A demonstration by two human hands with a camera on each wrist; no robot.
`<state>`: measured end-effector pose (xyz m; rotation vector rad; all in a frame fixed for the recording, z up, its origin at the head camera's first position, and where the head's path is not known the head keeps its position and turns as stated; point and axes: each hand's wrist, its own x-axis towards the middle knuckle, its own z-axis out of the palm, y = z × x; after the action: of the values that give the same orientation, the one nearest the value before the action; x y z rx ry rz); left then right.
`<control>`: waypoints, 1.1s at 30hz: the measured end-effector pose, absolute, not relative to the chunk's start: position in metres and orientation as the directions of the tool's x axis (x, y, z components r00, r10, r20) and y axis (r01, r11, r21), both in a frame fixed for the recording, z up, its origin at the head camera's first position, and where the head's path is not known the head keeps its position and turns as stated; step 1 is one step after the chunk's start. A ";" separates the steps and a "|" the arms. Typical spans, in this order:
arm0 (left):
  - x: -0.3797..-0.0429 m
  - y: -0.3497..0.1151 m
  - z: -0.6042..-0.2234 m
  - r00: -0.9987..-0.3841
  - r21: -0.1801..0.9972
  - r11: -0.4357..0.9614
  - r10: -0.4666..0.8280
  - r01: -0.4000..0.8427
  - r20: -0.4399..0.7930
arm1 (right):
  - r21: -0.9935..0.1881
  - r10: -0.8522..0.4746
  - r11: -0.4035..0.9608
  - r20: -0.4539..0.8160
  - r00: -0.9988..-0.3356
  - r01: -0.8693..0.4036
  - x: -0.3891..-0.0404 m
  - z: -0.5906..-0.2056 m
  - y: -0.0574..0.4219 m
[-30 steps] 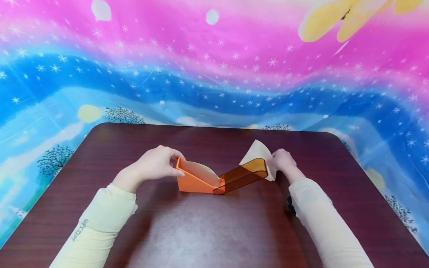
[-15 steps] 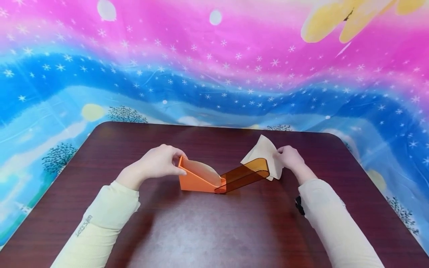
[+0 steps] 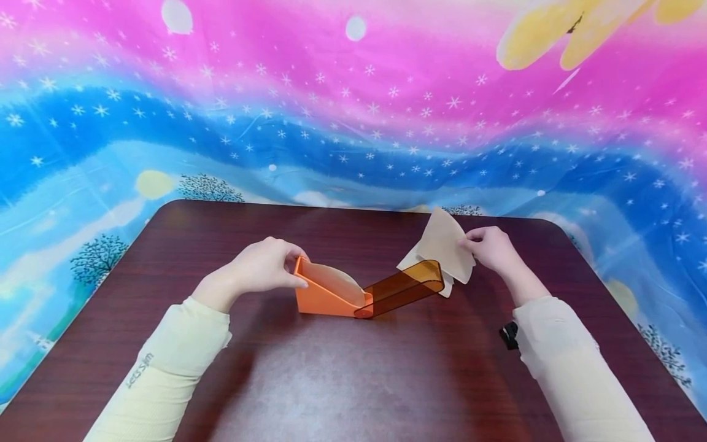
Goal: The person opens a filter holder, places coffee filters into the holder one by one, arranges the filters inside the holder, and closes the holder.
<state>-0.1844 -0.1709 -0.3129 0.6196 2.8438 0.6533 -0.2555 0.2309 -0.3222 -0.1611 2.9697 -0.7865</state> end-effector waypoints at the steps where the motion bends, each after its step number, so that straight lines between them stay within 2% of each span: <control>1: -0.184 -0.171 -0.313 -0.902 0.446 0.819 0.428 0.360 -0.059 | -0.498 -0.117 0.863 -0.036 -0.992 -0.084 -0.255 -0.320 0.231; 13: -0.184 -0.172 -0.315 -0.898 0.462 0.808 0.437 0.366 -0.054 | -0.507 -0.118 0.859 -0.050 -0.992 -0.077 -0.244 -0.305 0.229; 33: -0.184 -0.171 -0.313 -0.900 0.423 0.826 0.433 0.372 -0.054 | -0.501 -0.147 0.857 -0.012 -0.989 -0.121 -0.235 -0.282 0.229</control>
<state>-0.1843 -0.1710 -0.3126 0.6337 2.8595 0.6172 -0.2349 0.2287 -0.2823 -0.2148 2.9795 -0.7981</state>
